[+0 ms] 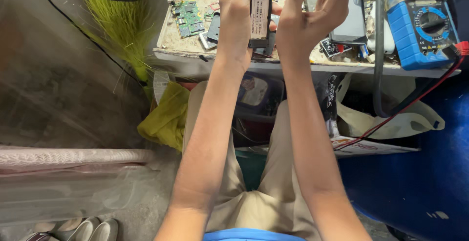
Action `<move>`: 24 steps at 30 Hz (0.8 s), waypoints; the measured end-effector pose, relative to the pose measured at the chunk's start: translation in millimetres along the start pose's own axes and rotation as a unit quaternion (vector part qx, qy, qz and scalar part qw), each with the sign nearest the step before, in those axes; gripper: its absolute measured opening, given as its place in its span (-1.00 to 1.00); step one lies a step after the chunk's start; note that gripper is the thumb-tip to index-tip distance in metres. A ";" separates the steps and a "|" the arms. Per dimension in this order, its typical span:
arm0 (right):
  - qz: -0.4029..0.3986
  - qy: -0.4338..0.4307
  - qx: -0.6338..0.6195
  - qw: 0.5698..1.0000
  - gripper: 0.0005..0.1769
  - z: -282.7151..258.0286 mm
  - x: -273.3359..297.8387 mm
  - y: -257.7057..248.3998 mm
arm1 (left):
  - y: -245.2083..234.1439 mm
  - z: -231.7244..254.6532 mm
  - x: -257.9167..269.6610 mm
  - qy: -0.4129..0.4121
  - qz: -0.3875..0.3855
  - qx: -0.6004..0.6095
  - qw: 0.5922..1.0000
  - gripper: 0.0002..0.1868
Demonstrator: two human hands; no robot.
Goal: The person uses a multimeter to test components on a circuit board and then uses a screwdriver to secure a small screw into the back of a mobile phone.
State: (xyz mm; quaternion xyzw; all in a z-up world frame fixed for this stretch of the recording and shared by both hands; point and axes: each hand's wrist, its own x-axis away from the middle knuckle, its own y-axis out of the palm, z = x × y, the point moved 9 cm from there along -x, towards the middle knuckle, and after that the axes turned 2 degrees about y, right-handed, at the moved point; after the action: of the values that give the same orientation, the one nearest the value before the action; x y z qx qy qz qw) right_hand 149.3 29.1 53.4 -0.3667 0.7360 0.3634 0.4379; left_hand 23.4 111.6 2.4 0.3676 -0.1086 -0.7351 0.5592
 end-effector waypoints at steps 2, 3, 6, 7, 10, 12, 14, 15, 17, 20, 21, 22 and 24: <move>0.002 -0.005 0.000 1.000 -0.82 -0.7 -0.8 -0.2 | 0.2 0.5 0.5 0.001 -0.001 0.000 1.000 -0.56; 0.004 -0.008 0.000 1.000 -0.82 -1.0 -1.3 -0.4 | 0.4 0.9 0.7 0.003 -0.002 0.003 1.000 -0.56; 0.014 -0.021 0.013 1.000 -0.85 -1.9 -2.6 -2.0 | 0.1 0.7 0.8 0.002 -0.003 0.002 1.000 -0.58; 0.018 -0.022 0.026 0.999 -0.87 -2.1 -2.5 -3.0 | -0.1 0.2 1.2 0.000 -0.002 0.000 1.000 -0.59; 0.022 -0.027 0.055 0.998 -0.84 -2.5 -2.3 -4.6 | 0.8 2.5 1.0 0.010 -0.006 -0.008 1.000 -0.58; 0.016 -0.031 0.037 0.999 -0.79 -3.1 -3.5 -3.6 | 2.9 3.6 1.5 0.007 -0.011 -0.011 1.000 -0.57; 0.003 -0.026 -0.002 1.000 -0.75 -3.7 -3.1 -1.2 | 4.6 4.3 2.1 -0.002 -0.009 -0.011 1.000 -0.56; -0.002 -0.020 -0.015 1.000 -0.73 -3.9 -2.8 0.3 | 5.0 4.3 2.1 -0.010 -0.005 -0.009 1.000 -0.56; -0.007 0.001 -0.013 1.000 -0.67 -3.8 -1.4 2.4 | 5.7 5.8 4.6 -0.017 -0.001 -0.014 1.000 -0.54; 0.008 0.021 -0.015 1.000 -0.55 -6.2 -5.0 2.7 | 9.6 12.3 5.9 -0.010 -0.007 -0.027 1.000 -0.50; 0.016 0.035 -0.012 0.999 -0.51 -5.7 -5.9 2.1 | 11.6 13.6 5.7 -0.008 -0.010 -0.030 0.999 -0.48; 0.023 0.065 0.000 0.998 -0.49 -3.2 -4.7 -0.3 | 12.8 14.1 6.2 -0.008 -0.012 -0.032 0.999 -0.47; 0.031 0.085 0.018 0.996 -0.47 -2.5 -3.7 -2.0 | 12.8 14.1 6.5 -0.014 -0.007 -0.038 0.999 -0.46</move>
State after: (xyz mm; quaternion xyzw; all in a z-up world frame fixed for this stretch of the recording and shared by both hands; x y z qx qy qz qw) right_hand 151.3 26.9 57.2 -0.3651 0.7880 0.3310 0.3690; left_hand 22.9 97.6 17.0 0.3365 -0.0856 -0.7478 0.5659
